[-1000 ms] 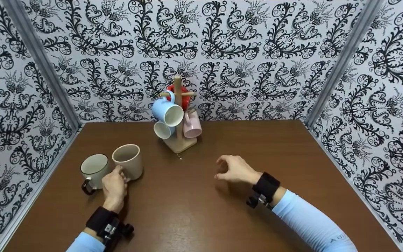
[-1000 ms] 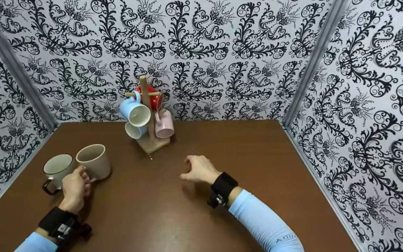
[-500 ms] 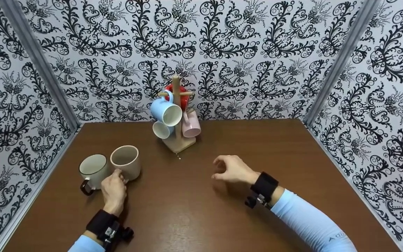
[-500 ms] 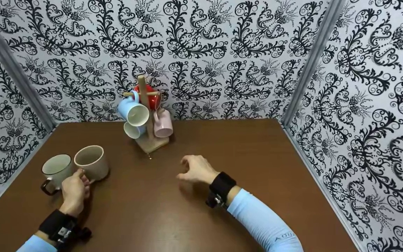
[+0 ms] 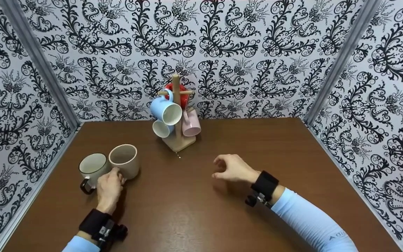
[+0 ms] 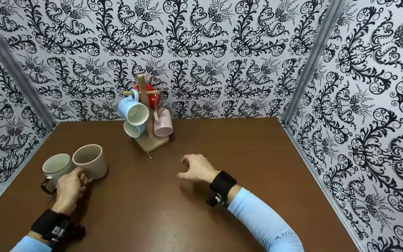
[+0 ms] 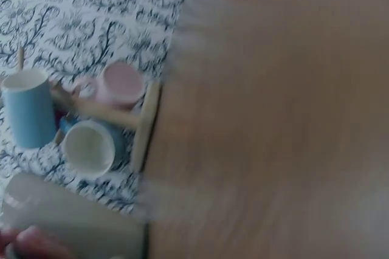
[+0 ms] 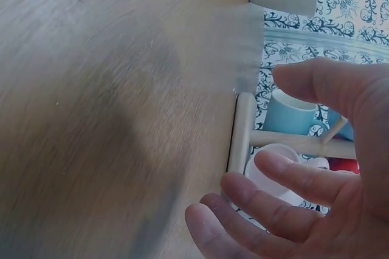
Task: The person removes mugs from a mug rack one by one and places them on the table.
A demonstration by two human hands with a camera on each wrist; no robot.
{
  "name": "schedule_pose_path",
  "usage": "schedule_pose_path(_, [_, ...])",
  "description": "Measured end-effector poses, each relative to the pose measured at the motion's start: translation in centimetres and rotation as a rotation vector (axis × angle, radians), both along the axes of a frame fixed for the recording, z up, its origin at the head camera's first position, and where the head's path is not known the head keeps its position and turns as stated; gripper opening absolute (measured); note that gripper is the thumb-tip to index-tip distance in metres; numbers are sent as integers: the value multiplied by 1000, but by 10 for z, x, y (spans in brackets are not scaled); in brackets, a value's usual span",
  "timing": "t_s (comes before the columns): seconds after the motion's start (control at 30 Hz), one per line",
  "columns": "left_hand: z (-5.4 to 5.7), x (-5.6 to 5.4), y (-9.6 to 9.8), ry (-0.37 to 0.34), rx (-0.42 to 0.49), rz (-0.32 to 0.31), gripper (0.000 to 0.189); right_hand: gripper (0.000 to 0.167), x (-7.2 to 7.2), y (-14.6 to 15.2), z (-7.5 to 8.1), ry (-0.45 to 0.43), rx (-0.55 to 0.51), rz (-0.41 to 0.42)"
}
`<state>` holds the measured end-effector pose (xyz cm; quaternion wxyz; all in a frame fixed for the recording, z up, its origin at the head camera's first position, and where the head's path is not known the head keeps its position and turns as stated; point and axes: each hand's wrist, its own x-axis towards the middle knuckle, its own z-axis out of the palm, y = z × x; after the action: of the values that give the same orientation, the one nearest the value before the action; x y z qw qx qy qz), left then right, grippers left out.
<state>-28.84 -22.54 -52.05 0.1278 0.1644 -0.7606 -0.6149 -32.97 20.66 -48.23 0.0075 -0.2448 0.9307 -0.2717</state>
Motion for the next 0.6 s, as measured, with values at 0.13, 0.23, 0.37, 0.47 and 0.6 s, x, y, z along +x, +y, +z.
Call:
schedule_pose_path(0.13, [7, 1, -14, -62, -211, -33, 50, 52, -1, -2, 0, 1, -7, 4])
schedule_pose_path(0.23, [12, 2, -21, -77, -375, -70, 49, 51, -1, -4, 0, -2, -9, 2])
schedule_pose_path(0.37, [23, 5, -29, -79, -616, -96, 48, 51, 0, -5, 4, -13, -9, 2])
schedule_pose_path(0.47, [36, 6, -34, -88, -752, -122, 48, 51, -1, -5, 8, -27, -20, -1])
schedule_pose_path(0.6, [59, 5, -36, -96, -854, -140, 46, 52, -3, -5, 13, -32, -35, -2])
